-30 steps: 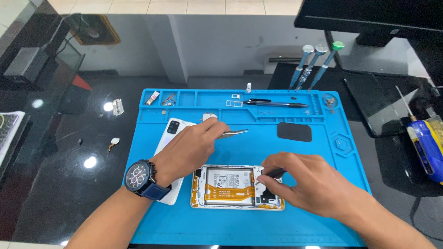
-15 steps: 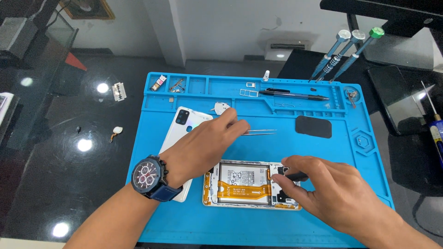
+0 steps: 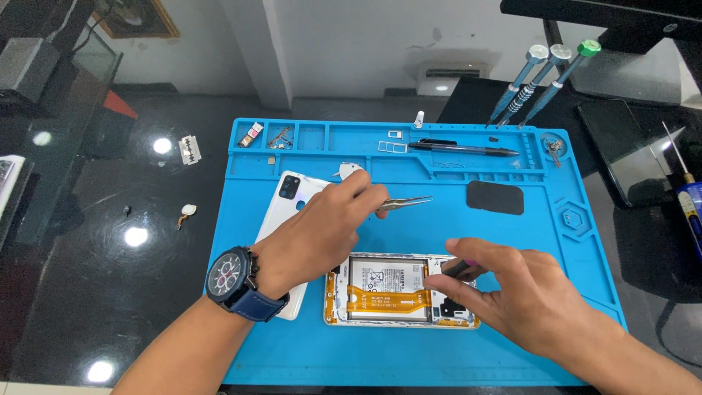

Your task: Disassembling a smartphone by prying the mid-frame and removing internal components using precision tools.

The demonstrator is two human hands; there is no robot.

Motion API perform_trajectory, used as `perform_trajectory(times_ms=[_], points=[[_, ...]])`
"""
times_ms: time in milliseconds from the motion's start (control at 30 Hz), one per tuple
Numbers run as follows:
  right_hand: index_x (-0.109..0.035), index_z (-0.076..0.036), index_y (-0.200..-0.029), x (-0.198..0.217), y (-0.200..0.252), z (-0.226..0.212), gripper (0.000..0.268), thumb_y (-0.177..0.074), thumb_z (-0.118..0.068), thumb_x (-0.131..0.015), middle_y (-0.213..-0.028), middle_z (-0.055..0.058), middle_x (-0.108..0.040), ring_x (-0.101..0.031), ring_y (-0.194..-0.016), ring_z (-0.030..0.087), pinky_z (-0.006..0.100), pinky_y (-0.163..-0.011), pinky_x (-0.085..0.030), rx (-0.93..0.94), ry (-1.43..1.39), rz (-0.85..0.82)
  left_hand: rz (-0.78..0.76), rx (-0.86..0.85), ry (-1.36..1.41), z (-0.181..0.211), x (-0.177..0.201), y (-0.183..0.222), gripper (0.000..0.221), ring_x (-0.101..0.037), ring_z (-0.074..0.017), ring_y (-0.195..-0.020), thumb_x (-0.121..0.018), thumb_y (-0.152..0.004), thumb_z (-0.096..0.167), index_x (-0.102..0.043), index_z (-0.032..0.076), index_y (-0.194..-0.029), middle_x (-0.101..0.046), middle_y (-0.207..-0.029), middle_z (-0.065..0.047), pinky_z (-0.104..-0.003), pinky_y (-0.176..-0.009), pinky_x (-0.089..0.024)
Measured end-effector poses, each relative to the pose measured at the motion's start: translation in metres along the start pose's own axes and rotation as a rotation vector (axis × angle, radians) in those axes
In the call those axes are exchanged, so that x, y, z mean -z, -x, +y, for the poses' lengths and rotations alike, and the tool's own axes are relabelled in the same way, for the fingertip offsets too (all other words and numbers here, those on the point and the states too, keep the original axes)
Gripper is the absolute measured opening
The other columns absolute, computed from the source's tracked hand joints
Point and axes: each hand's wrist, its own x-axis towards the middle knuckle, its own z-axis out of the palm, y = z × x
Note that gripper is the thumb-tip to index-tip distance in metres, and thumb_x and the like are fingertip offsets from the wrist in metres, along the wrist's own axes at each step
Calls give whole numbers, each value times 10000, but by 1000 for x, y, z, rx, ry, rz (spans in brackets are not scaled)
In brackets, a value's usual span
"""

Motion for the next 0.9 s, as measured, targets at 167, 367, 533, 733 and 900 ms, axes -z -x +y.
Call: perform_trajectory(times_ms=[167,367,533,733,900], points=[[-488,-114,-1259,0,-2,4,699,-774,-445,-866,-1040,47,-806,-813,-783,161,394,-525,-633,142,-21,27,7,29,41,2,7,2,320,-634,-179,-1028,-625,-944,-31,-557,161,-1191,-533,-1246,-74,-381,-477,-598],[-508,-120,-1268,0,-3,4,668,-787,-440,-844,-1018,64,-809,-823,-802,158,384,-509,-652,123,-41,-15,80,-44,39,0,10,5,347,-572,-189,-884,-611,-865,-126,-566,147,-1075,-522,-1146,-72,-370,-519,-520],[-515,-133,-1275,-1,-3,5,662,-787,-442,-839,-1032,62,-805,-822,-790,163,391,-492,-648,106,-34,-26,116,-32,95,1,12,6,239,-505,-171,-755,-586,-914,-130,-561,107,-931,-496,-1040,-69,-343,-561,-440],[-528,-135,-1272,2,-5,3,625,-805,-439,-811,-953,57,-829,-828,-732,157,369,-481,-658,64,-59,-58,140,21,417,8,33,9,335,-731,-167,-887,-595,-889,-54,-380,178,-781,-474,-949,-43,-276,-685,-646],[-488,-201,-1308,4,-5,5,661,-801,-483,-805,-970,45,-841,-848,-736,159,380,-454,-688,-3,-66,-157,112,10,744,14,43,11,292,-621,-223,-1343,-572,-949,6,-376,187,-828,-481,-1079,-56,-412,-993,-717]])
